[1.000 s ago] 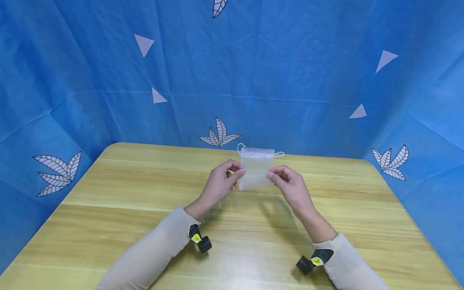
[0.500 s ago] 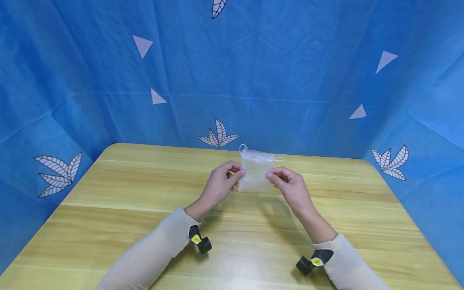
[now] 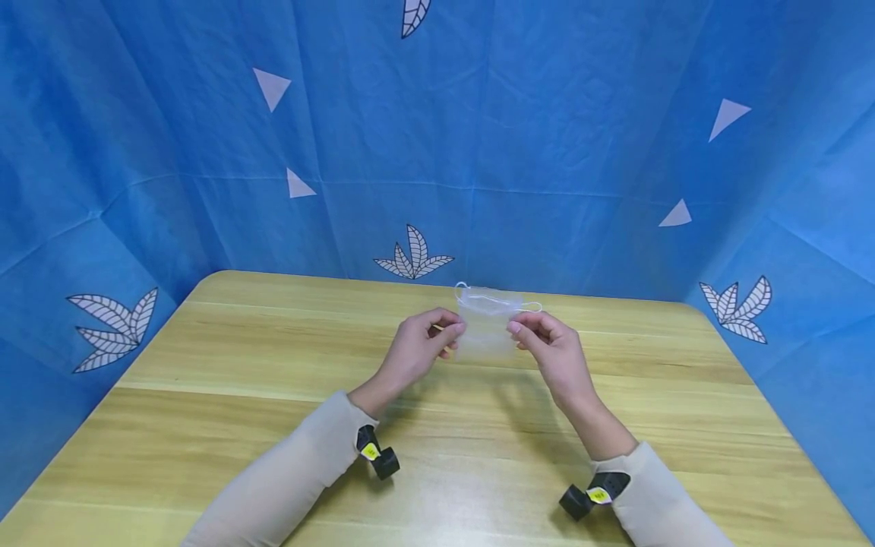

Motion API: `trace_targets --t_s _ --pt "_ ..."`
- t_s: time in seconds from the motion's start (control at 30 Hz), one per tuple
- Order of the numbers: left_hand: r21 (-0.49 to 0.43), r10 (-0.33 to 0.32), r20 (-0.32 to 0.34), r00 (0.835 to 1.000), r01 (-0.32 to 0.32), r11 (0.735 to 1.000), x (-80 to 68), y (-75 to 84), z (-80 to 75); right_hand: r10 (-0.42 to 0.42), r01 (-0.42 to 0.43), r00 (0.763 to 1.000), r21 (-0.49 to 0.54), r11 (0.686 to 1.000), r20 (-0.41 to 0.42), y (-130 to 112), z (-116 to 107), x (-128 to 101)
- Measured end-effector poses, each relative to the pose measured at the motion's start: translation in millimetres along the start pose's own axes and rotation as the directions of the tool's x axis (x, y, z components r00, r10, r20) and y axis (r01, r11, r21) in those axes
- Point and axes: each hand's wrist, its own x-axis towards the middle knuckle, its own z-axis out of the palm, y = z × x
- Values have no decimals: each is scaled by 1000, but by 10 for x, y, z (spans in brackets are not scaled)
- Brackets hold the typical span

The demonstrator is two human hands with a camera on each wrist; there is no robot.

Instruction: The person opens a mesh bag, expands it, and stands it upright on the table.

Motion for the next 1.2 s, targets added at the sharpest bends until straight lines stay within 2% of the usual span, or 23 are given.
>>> trace_targets --t_s 0.1,0.23,0.33,0.4,0.47,0.53,0.57,0.6,0.63,0.67,0.73,0.83,0.9,1.03,1.17,1.2 --pt "-69 -24 -29 999 22 997 11 2 -14 5 -5 1000 -3 1000 16 9 -2 0" --pt "-210 -92 -61 994 78 975 32 1 -32 26 -27 999 3 1000 38 16 0 2" --pt "-270 -141 -31 990 128 954 41 -4 -28 31 -32 999 12 999 32 18 9 -3" --pt "-266 -156 5 988 151 952 42 -13 -15 28 -28 1000 22 999 3 18 10 -5" --pt "-175 -127 -10 992 123 977 22 -12 10 24 -23 999 28 999 -41 25 5 -4" --pt "14 -57 -53 997 58 998 -17 22 50 17 -15 997 23 1000 -78 34 -2 -1" --pt "133 -12 -73 997 21 991 -39 42 73 10 -10 996 11 1000 -87 39 -3 0" --pt "255 36 -84 996 -14 967 -65 66 97 0 -1 996 -8 1000 -93 45 2 -2" --pt "377 84 -78 993 -49 925 -91 88 120 -16 14 996 -29 999 -93 48 14 -9" --pt "475 116 -50 992 -79 876 -113 107 144 -32 28 996 -52 998 -88 49 30 -22" --pt "582 150 60 987 -157 798 -146 123 178 -71 64 995 -100 993 -65 45 72 -52" --pt "650 153 204 967 -250 717 -175 102 202 -127 121 991 -131 984 -32 29 142 -107" --pt "667 164 243 956 -287 687 -191 98 209 -146 143 989 -126 982 -20 15 174 -134" --pt "698 240 262 935 -356 622 -222 117 213 -169 166 985 -96 981 -27 -18 223 -165" --pt "731 358 267 895 -430 529 -242 112 220 -190 188 981 -74 979 -27 -34 256 -178" --pt "735 378 262 888 -438 518 -244 105 221 -196 194 980 -75 978 -24 -35 262 -182"
